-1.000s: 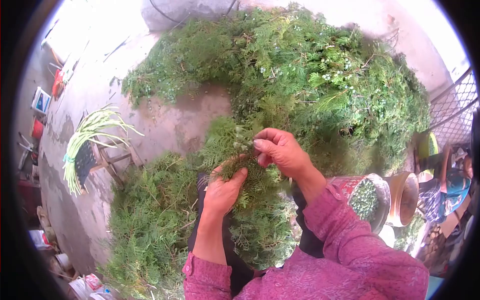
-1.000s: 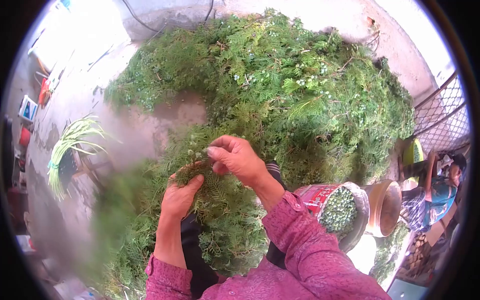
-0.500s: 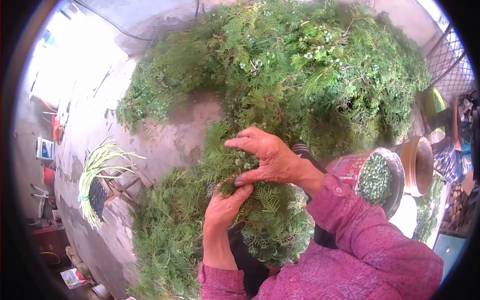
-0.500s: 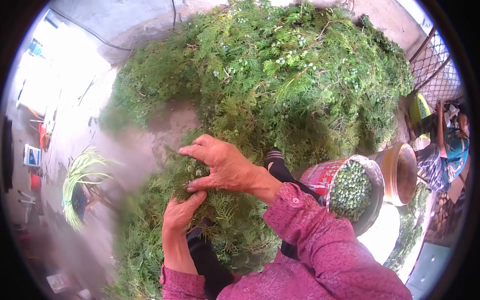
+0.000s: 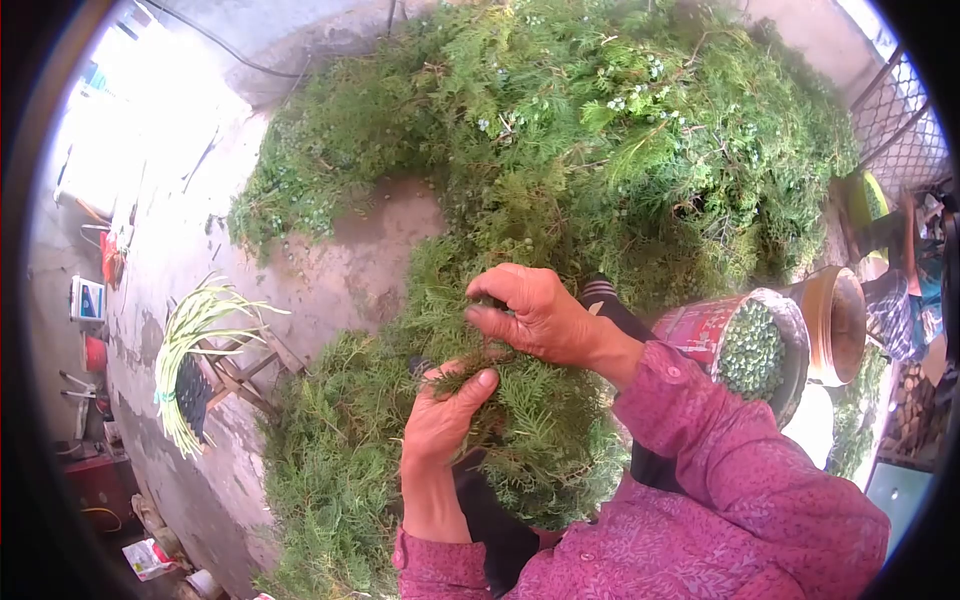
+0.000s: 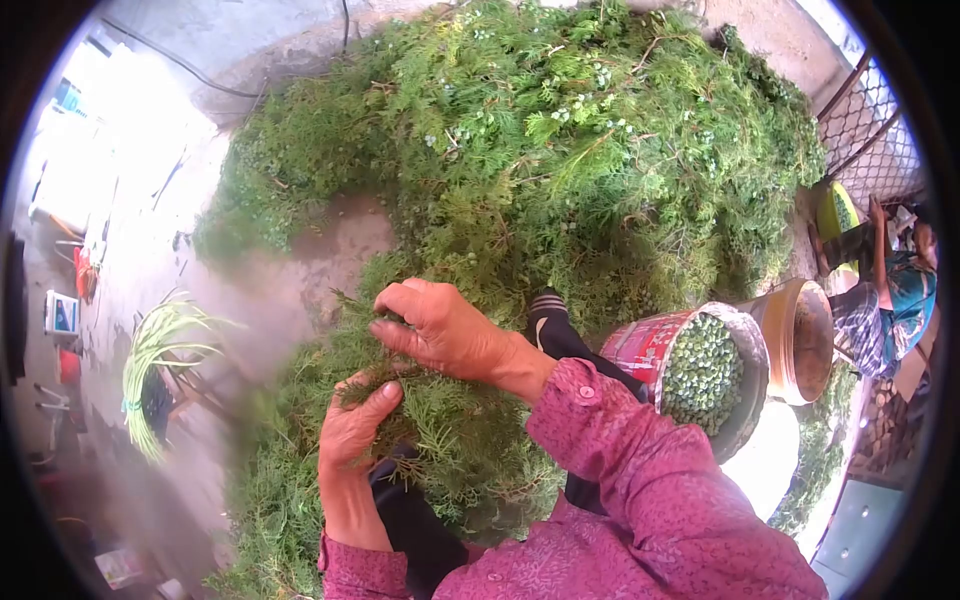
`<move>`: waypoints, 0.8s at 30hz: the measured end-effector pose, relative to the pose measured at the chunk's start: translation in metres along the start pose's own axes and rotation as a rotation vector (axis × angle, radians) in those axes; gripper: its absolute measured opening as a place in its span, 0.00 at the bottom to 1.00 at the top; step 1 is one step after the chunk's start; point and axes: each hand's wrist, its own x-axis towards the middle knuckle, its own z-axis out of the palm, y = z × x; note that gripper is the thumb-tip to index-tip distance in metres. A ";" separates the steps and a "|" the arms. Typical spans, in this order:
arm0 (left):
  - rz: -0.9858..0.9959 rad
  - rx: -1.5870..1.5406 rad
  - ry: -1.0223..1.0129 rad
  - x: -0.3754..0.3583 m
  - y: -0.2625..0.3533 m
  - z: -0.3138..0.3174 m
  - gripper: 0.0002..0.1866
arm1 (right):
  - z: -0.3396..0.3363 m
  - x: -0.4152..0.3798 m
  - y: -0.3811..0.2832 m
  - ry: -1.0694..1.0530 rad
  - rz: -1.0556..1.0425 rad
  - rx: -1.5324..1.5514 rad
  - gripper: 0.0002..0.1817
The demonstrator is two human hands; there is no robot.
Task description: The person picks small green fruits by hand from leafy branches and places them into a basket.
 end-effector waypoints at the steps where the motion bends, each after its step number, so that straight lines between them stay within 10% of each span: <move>1: 0.002 -0.001 0.000 -0.003 0.001 -0.001 0.13 | -0.001 0.002 0.006 0.085 -0.020 -0.150 0.10; 4: 0.136 0.308 -0.172 -0.013 0.004 -0.003 0.12 | -0.027 0.012 0.023 0.226 0.042 -0.387 0.06; 6: 0.101 0.017 0.024 -0.020 0.006 0.000 0.11 | -0.039 0.013 0.024 0.330 0.628 0.649 0.06; 13: 0.358 -0.354 0.236 -0.015 0.007 -0.025 0.11 | -0.047 0.018 0.026 0.339 0.814 1.458 0.05; 24: 0.411 -0.264 0.323 -0.009 0.008 -0.053 0.20 | -0.030 0.015 0.029 0.089 0.850 1.049 0.04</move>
